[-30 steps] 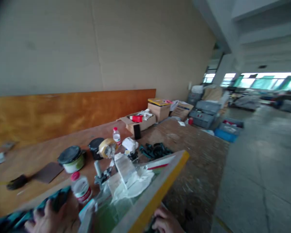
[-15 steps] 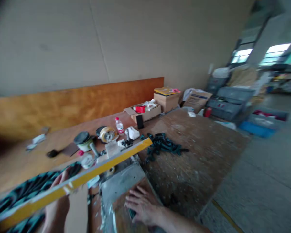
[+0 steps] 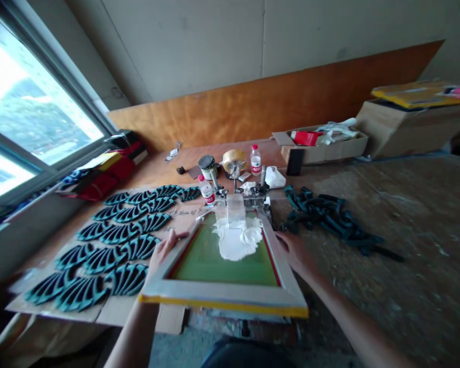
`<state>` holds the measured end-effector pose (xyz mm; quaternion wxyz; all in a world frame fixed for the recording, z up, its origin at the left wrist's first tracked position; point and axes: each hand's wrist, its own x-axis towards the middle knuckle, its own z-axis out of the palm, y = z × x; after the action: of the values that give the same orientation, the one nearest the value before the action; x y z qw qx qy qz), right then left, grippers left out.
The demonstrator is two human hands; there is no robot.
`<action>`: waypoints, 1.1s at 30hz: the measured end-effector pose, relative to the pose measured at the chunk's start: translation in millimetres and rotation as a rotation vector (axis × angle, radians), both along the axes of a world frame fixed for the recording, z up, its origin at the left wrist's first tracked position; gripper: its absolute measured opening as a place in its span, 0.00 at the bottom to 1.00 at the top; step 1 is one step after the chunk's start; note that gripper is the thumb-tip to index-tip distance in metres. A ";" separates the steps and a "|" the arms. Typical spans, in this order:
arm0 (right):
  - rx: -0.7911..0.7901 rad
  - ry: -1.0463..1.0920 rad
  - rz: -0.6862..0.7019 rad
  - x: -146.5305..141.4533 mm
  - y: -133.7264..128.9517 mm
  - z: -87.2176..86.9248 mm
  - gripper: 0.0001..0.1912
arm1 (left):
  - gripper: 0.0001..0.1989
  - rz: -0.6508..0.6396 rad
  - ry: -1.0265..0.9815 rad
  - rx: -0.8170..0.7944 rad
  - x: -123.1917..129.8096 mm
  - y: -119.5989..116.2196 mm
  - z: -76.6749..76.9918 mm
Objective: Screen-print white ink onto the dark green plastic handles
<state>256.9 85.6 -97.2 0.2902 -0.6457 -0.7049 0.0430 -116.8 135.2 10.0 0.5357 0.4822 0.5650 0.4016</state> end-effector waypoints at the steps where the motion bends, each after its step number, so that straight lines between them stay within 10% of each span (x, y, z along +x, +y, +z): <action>1: 0.006 0.023 -0.023 6.7 5.8 6.9 0.22 | 0.35 -0.052 0.021 -0.051 -4.8 -8.5 -16.7; 6: 0.084 -0.040 0.104 -40.3 42.3 47.1 0.30 | 0.40 -0.125 0.177 -0.079 -10.1 -30.3 -105.2; 10: -0.128 -0.252 0.223 -93.9 57.0 60.6 0.19 | 0.34 -0.152 0.322 -0.019 -10.1 -26.7 -141.5; 20: -0.114 -0.420 0.141 -89.0 17.7 43.9 0.05 | 0.28 -0.186 0.348 -0.009 -12.8 -28.2 -144.4; 25: -0.013 -0.438 0.440 -96.4 -24.0 19.2 0.15 | 0.27 -0.184 0.336 -0.002 -11.9 -28.8 -148.6; 29: -0.056 -0.402 0.673 -87.3 -35.1 34.2 0.14 | 0.26 -0.180 0.342 0.005 -11.3 -30.3 -145.2; 33: -0.165 -0.303 0.551 -87.8 -19.4 49.1 0.10 | 0.26 -0.178 0.329 0.013 -10.4 -30.5 -143.7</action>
<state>169.1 66.3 -48.1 0.1064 -0.4510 -0.8825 0.0803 -127.2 104.7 -133.7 0.4663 0.5930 0.5976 0.2718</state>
